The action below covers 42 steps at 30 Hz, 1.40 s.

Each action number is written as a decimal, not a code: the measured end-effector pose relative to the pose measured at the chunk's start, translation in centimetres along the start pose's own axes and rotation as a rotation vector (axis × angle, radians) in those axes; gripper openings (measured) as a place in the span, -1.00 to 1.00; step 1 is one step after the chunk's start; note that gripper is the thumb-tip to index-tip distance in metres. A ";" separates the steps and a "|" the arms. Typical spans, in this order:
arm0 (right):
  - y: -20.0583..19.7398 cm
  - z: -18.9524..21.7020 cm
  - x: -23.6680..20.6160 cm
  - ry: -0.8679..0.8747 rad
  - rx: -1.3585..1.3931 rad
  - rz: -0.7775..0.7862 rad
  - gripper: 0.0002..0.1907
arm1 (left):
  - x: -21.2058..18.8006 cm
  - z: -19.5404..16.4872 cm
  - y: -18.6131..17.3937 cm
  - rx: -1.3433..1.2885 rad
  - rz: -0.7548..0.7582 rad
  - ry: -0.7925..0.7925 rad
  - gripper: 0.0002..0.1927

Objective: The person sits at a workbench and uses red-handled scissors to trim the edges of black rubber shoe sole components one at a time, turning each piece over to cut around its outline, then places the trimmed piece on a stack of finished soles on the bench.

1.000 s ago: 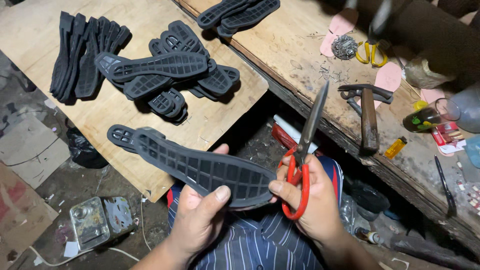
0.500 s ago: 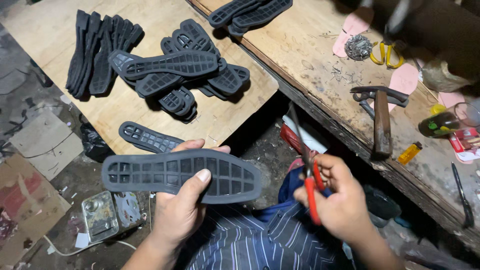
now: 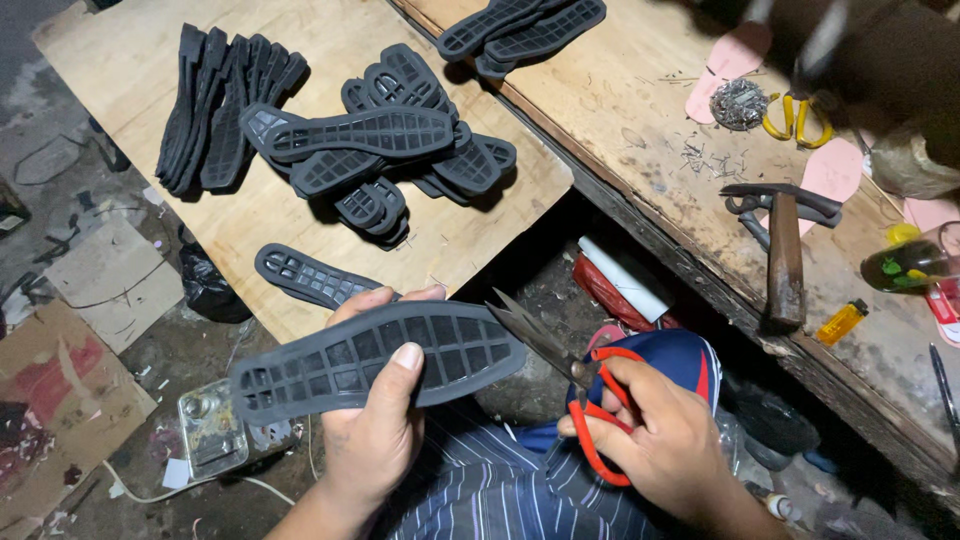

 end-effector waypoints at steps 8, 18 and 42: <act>0.3 -0.1 -0.2 0.030 -0.054 0.022 -0.35 | -0.1 0.0 -0.3 -0.060 -0.007 -0.008 -0.50; -0.8 1.3 0.0 -0.146 -0.317 -0.103 -0.34 | 0.1 -0.5 -0.6 -0.011 0.006 -0.027 -0.48; 0.9 1.3 -0.5 -0.075 -0.231 -0.106 -0.41 | -1.3 -0.1 0.3 0.050 0.035 0.215 -0.44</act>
Point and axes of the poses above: each hand's wrist, its own x-axis towards the middle knuckle, its own y-axis out of the palm, z = x × y, the point moved 5 cm from there along x, towards the middle knuckle, and after that the axes turned 1 degree about x, right-handed, at the moved point
